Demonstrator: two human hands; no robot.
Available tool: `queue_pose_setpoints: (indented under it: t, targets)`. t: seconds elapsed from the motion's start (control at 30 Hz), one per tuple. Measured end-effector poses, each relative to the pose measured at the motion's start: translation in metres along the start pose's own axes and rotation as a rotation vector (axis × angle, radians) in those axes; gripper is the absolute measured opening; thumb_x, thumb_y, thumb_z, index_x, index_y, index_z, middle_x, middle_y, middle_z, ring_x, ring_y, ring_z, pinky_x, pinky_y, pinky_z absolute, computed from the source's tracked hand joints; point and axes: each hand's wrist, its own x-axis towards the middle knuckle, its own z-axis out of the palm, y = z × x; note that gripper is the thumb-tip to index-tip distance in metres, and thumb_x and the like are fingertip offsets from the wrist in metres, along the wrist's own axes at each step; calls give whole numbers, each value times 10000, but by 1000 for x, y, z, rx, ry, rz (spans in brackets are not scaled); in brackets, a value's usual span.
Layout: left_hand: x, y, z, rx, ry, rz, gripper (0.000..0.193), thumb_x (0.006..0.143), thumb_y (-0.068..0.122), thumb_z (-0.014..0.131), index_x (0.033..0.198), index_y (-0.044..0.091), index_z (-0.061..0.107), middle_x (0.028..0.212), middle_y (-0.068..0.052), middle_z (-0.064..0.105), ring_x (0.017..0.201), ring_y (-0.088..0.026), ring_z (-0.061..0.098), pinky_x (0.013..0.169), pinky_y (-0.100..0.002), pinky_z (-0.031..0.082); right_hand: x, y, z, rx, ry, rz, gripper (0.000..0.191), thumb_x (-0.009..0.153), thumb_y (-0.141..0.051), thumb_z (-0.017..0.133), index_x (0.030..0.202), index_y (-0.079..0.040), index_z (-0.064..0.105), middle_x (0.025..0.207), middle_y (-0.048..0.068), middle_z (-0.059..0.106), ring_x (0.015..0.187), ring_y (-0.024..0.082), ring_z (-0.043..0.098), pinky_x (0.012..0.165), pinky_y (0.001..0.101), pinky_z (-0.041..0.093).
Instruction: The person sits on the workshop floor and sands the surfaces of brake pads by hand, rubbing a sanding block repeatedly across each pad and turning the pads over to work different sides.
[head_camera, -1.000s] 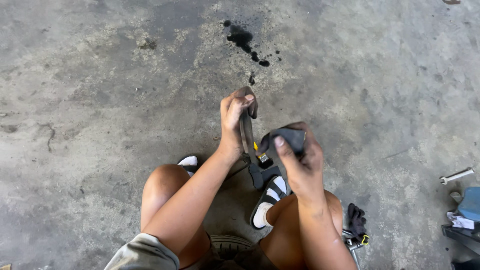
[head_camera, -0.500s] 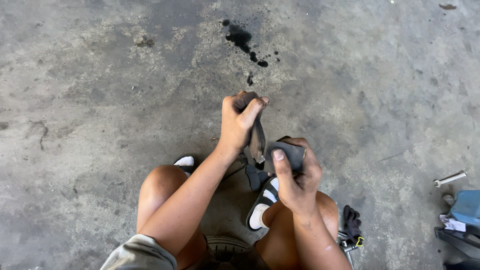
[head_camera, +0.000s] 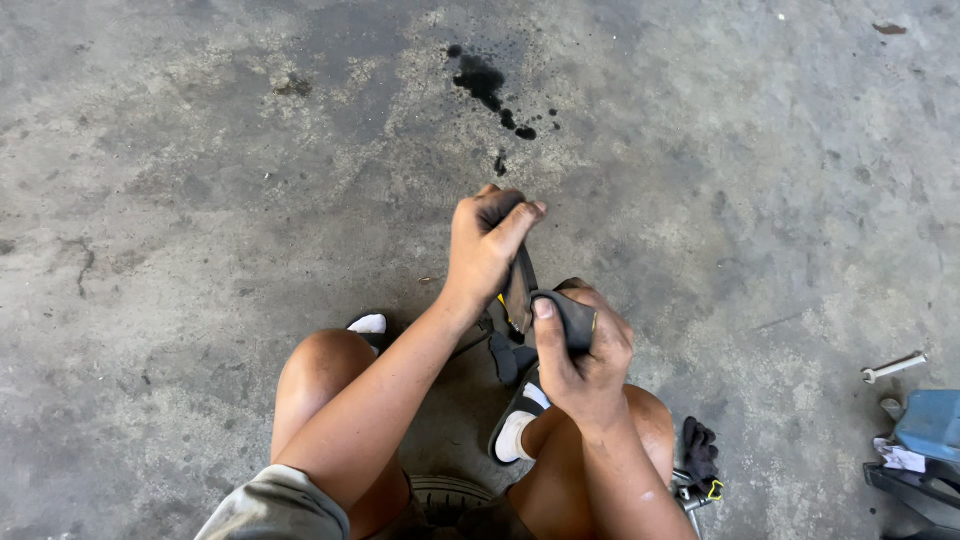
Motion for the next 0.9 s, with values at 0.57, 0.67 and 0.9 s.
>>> queue_pose_setpoints:
  t: [0.57,0.67,0.9]
  targets:
    - [5,-8,0,-153,66,-371,341,865,290,716,802,-44,750,600,52,539,583,-63,481,534,-301,392,7,11,12,30,-13,-16,102,985,-25,656,912,22,603,804,89,639,671,153,606,623,308,501]
    - [9,-8,3,-161,56,-337,334,850,299,720,818,-31,759,633,53,622,613,-49,540,565,-276,436,16,19,14,1,31,18,99,988,-25,660,906,23,631,796,94,657,659,148,617,608,303,501]
    - [-9,-2,8,-185,23,-427,372,891,294,710,716,-33,678,600,39,492,581,-63,426,515,-309,353,4,23,6,45,11,193,99,969,-66,683,962,31,666,766,66,694,648,117,662,601,288,532]
